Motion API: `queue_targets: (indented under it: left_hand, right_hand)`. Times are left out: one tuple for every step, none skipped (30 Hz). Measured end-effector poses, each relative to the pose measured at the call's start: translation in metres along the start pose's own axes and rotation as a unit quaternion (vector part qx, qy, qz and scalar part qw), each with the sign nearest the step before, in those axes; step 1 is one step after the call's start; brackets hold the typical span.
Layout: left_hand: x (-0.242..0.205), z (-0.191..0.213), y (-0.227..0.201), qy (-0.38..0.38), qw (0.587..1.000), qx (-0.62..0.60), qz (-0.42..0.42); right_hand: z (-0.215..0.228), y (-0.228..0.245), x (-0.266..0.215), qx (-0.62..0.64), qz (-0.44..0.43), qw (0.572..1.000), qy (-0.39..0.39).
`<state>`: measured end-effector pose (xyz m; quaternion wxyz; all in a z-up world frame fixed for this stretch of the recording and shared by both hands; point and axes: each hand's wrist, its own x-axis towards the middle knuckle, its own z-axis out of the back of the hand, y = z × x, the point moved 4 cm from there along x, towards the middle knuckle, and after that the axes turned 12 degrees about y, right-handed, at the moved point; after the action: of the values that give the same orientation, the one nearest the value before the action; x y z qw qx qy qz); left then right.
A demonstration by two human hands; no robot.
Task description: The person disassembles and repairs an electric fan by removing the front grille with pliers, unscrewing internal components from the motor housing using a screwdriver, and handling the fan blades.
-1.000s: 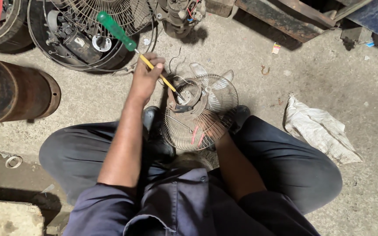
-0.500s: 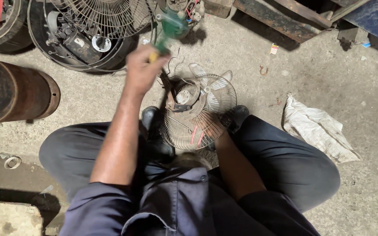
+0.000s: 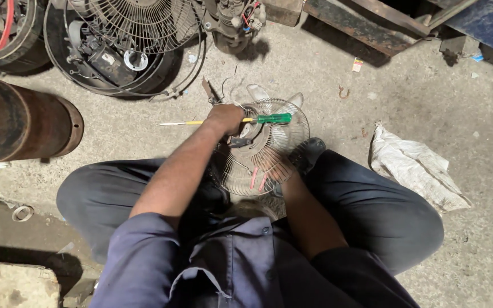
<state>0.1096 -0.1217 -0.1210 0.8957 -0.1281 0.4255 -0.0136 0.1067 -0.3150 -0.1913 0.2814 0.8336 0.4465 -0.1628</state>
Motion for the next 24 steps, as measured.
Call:
queue_targets:
  left_hand:
    - [-0.001, 0.001, -0.003, 0.004, 1.000, 0.006, -0.003]
    - [-0.002, 0.003, -0.005, 0.008, 1.000, 0.012, -0.006]
    - [-0.004, 0.004, -0.008, 0.012, 1.000, 0.017, -0.008]
    - [-0.005, 0.006, -0.009, 0.016, 1.000, 0.014, -0.010]
    - [-0.006, 0.009, -0.009, 0.020, 1.000, 0.010, -0.011]
    - [-0.007, 0.009, -0.009, 0.025, 1.000, 0.005, -0.013]
    - [-0.010, 0.008, -0.010, 0.023, 1.000, 0.014, -0.015]
    - [-0.011, 0.010, -0.011, 0.020, 0.999, 0.025, -0.018]
    - [-0.014, 0.012, -0.012, 0.017, 0.999, 0.035, -0.022]
    - [-0.015, 0.015, -0.013, 0.027, 0.999, 0.032, -0.015]
    - [-0.019, 0.019, -0.014, 0.038, 0.999, 0.030, -0.007]
    - [-0.024, 0.022, -0.014, 0.050, 0.998, 0.026, 0.000]
    - [-0.031, 0.028, -0.013, 0.053, 0.999, 0.003, -0.007]
    - [-0.039, 0.037, -0.007, 0.054, 0.998, -0.021, -0.013]
    - [-0.048, 0.045, -0.002, 0.055, 0.997, -0.044, -0.018]
    - [-0.058, 0.053, 0.006, 0.030, 0.997, -0.068, -0.012]
    - [-0.067, 0.061, 0.016, 0.004, 0.996, -0.091, -0.005]
    - [-0.074, 0.066, 0.022, -0.022, 0.993, -0.115, 0.002]
    - [-0.080, 0.068, 0.025, -0.061, 0.984, -0.166, 0.002]
    - [-0.085, 0.068, 0.027, -0.100, 0.971, -0.217, 0.002]
    - [-0.089, 0.067, 0.029, -0.139, 0.954, -0.266, 0.002]
    - [-0.089, 0.059, 0.017, -0.139, 0.924, -0.348, -0.072]
    - [-0.086, 0.048, -0.002, -0.137, 0.883, -0.426, -0.145]
    - [-0.079, 0.041, -0.024, -0.158, 0.891, -0.387, -0.179]
  right_hand:
    - [0.001, -0.001, -0.002, 0.001, -0.003, 1.000, 0.002]
    - [0.003, -0.002, -0.005, -0.001, -0.007, 1.000, 0.003]
    - [0.006, -0.003, -0.008, -0.001, -0.012, 1.000, 0.005]
    - [0.007, -0.007, -0.012, -0.002, -0.024, 1.000, 0.008]
    - [0.009, -0.012, -0.018, -0.002, -0.038, 0.999, 0.012]
    - [0.012, -0.019, -0.026, -0.005, -0.055, 0.998, 0.015]
    - [0.014, -0.024, -0.031, -0.004, -0.069, 0.997, 0.020]
    - [0.015, -0.027, -0.033, -0.004, -0.076, 0.997, 0.021]
    - [0.015, -0.029, -0.034, -0.003, -0.082, 0.996, 0.024]
    - [0.017, -0.029, -0.033, -0.002, -0.080, 0.996, 0.025]
    - [0.017, -0.029, -0.029, 0.005, -0.069, 0.997, 0.019]
    - [0.020, -0.029, -0.026, 0.016, -0.057, 0.998, 0.014]
    - [0.023, -0.028, -0.023, 0.021, -0.042, 0.999, 0.008]
    - [0.028, -0.028, -0.020, 0.031, -0.027, 0.999, -0.001]
    - [0.033, -0.025, -0.015, 0.042, -0.007, 0.999, -0.012]
    - [0.040, -0.025, -0.010, 0.056, 0.017, 0.998, -0.024]
    - [0.049, -0.025, -0.009, 0.069, 0.040, 0.996, -0.042]
    - [0.060, -0.027, -0.010, 0.085, 0.063, 0.992, -0.063]
    - [0.070, -0.024, -0.010, 0.098, 0.090, 0.988, -0.079]
    - [0.078, -0.020, -0.010, 0.110, 0.117, 0.983, -0.094]
    - [0.083, -0.014, -0.010, 0.118, 0.144, 0.977, -0.103]
    - [0.085, -0.006, -0.011, 0.127, 0.171, 0.971, -0.111]
    - [0.082, 0.005, -0.010, 0.134, 0.195, 0.965, -0.110]
    - [0.075, 0.016, -0.013, 0.137, 0.218, 0.960, -0.108]
